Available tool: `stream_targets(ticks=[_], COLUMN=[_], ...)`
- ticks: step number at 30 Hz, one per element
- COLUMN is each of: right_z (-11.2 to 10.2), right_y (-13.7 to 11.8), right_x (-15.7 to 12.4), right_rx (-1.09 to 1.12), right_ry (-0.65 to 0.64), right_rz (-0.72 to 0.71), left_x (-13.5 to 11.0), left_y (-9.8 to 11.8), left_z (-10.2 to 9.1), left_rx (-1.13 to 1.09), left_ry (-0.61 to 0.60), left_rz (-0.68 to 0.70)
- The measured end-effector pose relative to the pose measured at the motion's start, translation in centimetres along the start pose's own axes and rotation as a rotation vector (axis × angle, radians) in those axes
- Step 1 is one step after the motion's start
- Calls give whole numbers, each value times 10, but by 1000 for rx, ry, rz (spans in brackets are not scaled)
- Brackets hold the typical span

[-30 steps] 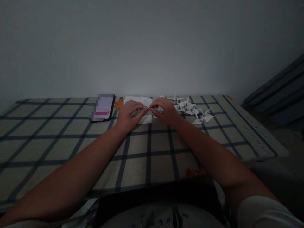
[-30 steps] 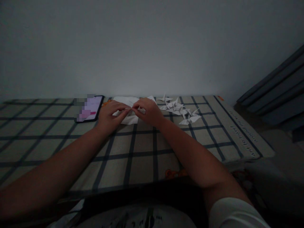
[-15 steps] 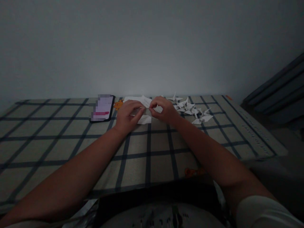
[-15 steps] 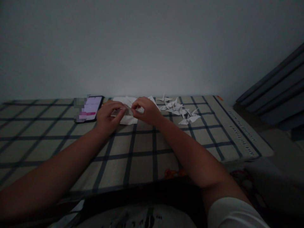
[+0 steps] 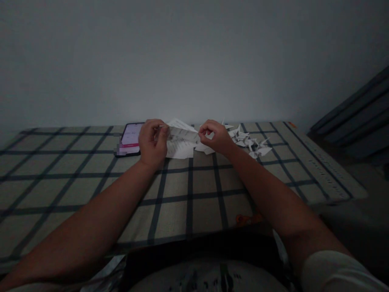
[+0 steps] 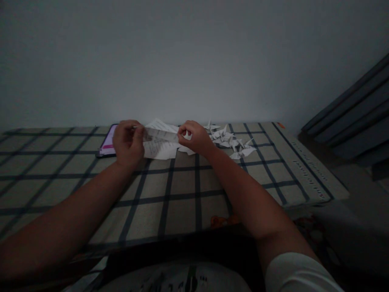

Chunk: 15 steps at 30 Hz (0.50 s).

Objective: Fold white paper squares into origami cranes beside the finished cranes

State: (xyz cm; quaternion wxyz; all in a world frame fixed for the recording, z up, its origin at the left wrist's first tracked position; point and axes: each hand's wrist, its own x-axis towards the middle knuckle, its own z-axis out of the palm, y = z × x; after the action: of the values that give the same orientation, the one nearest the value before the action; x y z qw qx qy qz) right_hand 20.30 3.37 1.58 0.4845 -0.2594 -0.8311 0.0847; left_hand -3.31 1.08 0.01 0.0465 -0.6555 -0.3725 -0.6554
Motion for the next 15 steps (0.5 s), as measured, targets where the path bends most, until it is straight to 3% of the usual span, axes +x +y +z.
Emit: stream_targets(ticks=[10, 15], right_z=[1, -20], right_y=[1, -9], right_x=[-1, 24], right_rx=[-121, -296], right_ry=[-111, -367], right_rz=[32, 62], left_x=[-8, -10], left_y=[-15, -17], left_z=[7, 8], left_rx=[-76, -125], left_ry=[-15, -41], left_rz=[-33, -71])
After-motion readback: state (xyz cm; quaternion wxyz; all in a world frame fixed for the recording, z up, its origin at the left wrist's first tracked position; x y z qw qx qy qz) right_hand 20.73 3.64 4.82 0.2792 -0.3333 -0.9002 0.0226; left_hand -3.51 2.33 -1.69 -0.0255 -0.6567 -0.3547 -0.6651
